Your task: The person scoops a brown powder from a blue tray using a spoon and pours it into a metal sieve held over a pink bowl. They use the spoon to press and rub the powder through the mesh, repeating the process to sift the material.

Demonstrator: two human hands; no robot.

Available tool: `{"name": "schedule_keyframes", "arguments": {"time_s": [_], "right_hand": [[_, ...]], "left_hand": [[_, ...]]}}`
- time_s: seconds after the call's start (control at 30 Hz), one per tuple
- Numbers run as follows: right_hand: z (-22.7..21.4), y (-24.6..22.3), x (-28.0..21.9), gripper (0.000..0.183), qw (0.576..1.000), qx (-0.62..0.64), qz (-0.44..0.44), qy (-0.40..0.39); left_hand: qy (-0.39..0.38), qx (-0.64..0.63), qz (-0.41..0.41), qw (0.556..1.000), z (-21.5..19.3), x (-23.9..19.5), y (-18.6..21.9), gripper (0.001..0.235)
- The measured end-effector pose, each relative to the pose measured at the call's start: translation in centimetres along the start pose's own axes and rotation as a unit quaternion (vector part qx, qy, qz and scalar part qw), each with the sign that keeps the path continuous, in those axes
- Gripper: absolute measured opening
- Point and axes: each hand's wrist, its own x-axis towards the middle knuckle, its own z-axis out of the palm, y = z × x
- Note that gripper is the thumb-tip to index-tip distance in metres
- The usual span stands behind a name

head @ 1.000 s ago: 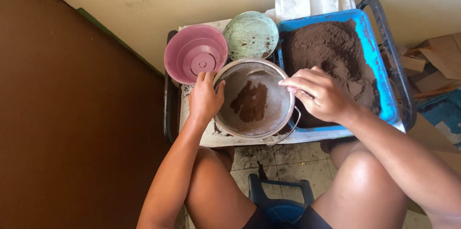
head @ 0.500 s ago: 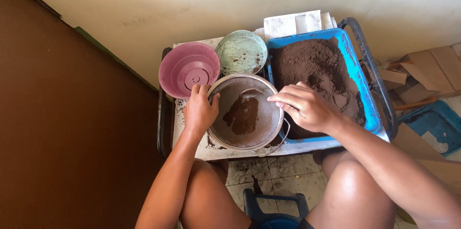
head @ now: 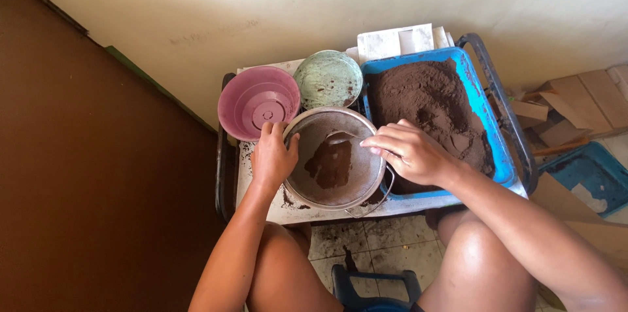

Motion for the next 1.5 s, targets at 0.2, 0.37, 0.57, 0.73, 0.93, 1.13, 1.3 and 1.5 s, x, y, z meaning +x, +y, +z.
{"name": "schedule_keyframes", "arguments": {"time_s": [0.2,0.37,0.57,0.73,0.93,1.13,1.3,1.5], "right_hand": [[0.7,0.8,-0.5,0.018,0.999,0.008,-0.02,0.032],[0.5,0.5,-0.4,0.018,0.998,0.002,-0.027,0.059],[0.3,0.3,-0.2,0.017,1.0,0.002,0.01,0.006],[0.0,0.0,0.2,0.016,1.0,-0.003,0.001,0.024],[0.5,0.3,-0.2,0.014,0.997,-0.048,-0.034,0.056],[1.4,1.7,-1.0,0.013,0.998,-0.03,-0.02,0.047],[0.5,0.4,0.1,0.017,0.999,0.016,-0.005,0.041],[0.8,0.7,-0.1,0.017,0.995,0.016,-0.013,0.094]], "left_hand": [[0.013,-0.003,0.013,1.0,0.1,-0.1,-0.1,0.038],[0.025,-0.008,0.017,1.0,0.5,-0.2,-0.4,0.037],[0.017,0.002,0.01,1.0,0.7,0.0,-0.4,0.039],[0.021,-0.007,0.016,1.0,0.5,-0.1,-0.2,0.038],[0.021,-0.011,0.033,0.999,0.2,-0.4,0.1,0.038],[0.032,0.005,0.044,0.999,1.2,0.0,-0.2,0.039],[0.047,0.014,0.052,0.997,1.7,0.0,-0.3,0.043],[0.092,0.026,0.085,0.992,2.1,0.1,-0.3,0.045]]}}
